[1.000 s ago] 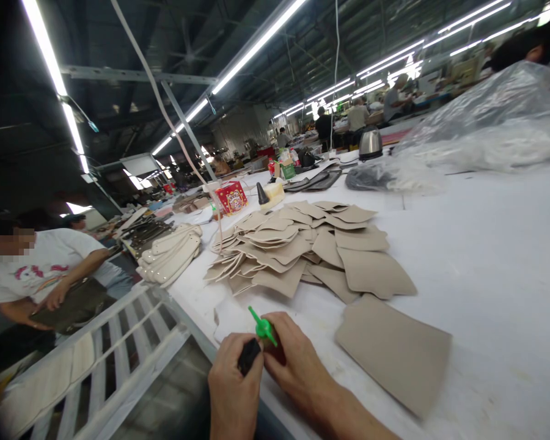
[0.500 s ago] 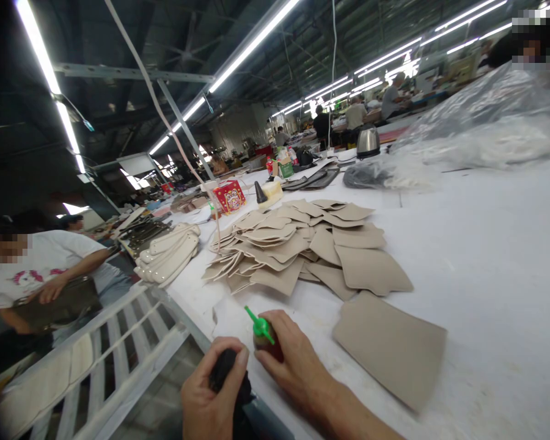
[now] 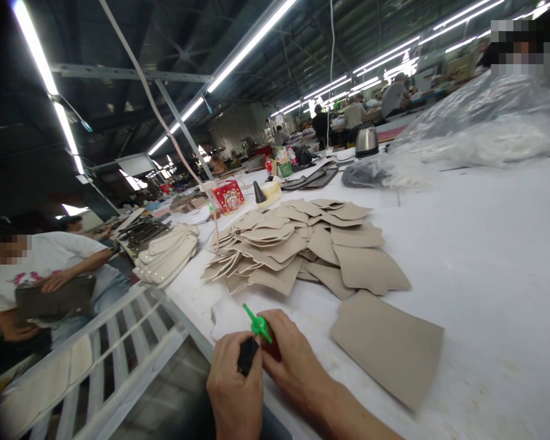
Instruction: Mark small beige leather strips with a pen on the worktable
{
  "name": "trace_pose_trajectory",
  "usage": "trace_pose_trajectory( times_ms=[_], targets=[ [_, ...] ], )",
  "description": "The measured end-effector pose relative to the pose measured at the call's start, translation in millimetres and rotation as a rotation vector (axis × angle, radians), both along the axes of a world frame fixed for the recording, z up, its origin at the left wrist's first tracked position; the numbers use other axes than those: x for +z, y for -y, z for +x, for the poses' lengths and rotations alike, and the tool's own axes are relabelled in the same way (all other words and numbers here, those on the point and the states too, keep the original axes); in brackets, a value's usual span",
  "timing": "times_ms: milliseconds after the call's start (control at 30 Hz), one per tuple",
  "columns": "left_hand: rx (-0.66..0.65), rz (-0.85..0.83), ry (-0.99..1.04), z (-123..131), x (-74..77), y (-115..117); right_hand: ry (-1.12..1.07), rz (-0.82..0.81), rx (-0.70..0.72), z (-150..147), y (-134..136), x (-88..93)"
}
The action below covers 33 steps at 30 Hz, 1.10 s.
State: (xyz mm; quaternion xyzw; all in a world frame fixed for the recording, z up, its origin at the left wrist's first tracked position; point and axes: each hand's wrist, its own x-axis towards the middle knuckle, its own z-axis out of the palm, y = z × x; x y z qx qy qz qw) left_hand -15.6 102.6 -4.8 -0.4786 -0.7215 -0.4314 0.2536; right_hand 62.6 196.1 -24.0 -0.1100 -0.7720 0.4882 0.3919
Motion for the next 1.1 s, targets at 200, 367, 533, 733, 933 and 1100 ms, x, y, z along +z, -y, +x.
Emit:
trace_pose_trajectory(
  times_ms=[200,367,533,733,933,1100],
  targets=[
    [0.039,-0.015,0.063,1.2,0.3,-1.9,-0.006,0.006,-0.016,-0.9,-0.4,-3.8],
    [0.046,-0.047,0.262,2.3,6.4,-1.8,0.007,0.024,-0.021,0.3,-0.2,-3.2],
    [0.008,-0.094,0.616,0.7,12.2,3.3,0.046,0.041,-0.034,1.9,0.0,-2.3],
    [-0.149,-0.025,1.04,1.5,29.2,13.2,0.08,0.05,-0.037,3.1,0.3,-1.1],
    [-0.452,0.094,1.338,-3.9,53.1,24.5,0.101,0.052,-0.047,2.8,-0.4,0.2],
    [-0.212,0.07,1.181,-12.0,54.5,23.6,0.114,0.077,-0.052,2.8,-0.2,-0.6]
  ],
)
